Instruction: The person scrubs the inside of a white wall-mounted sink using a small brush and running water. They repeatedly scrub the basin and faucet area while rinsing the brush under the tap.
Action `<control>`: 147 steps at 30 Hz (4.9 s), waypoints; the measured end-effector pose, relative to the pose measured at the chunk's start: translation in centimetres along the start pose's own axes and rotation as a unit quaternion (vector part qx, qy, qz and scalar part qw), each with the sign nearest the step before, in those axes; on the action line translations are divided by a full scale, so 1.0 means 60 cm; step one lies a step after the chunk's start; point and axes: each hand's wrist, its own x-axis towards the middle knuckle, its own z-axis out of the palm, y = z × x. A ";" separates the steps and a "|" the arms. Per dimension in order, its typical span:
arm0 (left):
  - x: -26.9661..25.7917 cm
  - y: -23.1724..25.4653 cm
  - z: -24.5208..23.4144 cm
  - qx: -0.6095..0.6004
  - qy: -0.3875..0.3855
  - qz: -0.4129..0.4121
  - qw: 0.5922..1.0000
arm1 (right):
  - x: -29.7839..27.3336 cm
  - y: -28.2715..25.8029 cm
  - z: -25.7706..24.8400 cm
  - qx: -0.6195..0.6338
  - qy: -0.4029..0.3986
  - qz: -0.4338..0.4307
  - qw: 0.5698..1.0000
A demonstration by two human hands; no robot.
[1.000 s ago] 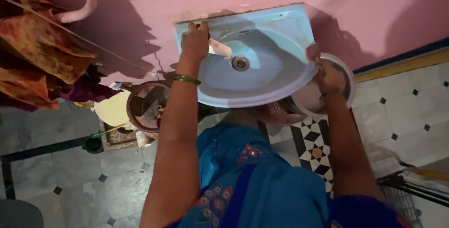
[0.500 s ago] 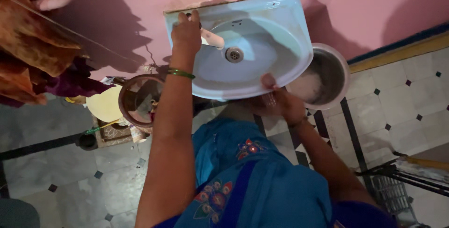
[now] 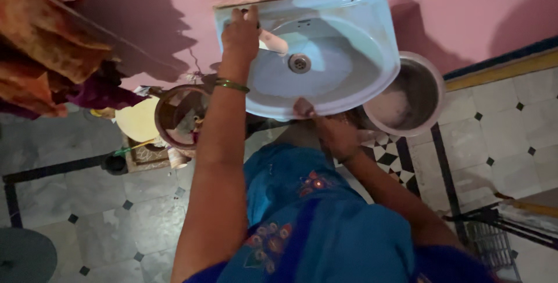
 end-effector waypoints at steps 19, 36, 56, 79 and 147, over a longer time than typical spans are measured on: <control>0.017 -0.001 0.003 0.052 -0.005 0.026 0.998 | 0.382 -0.086 0.136 -0.088 -0.182 -0.074 0.977; 0.021 -0.011 0.021 0.062 0.002 0.061 0.996 | 0.304 -0.113 -0.052 0.086 -0.394 0.057 0.913; 0.011 -0.010 0.011 0.032 0.002 0.047 0.998 | 0.174 -0.123 -0.123 -0.120 -0.332 0.059 0.934; 0.009 -0.006 0.000 0.039 -0.008 0.035 0.999 | 0.130 -0.087 -0.104 -0.013 -0.253 0.075 0.965; -0.001 0.008 -0.023 -0.010 -0.039 0.007 0.999 | 0.291 0.018 -0.214 -0.084 -0.404 0.310 0.856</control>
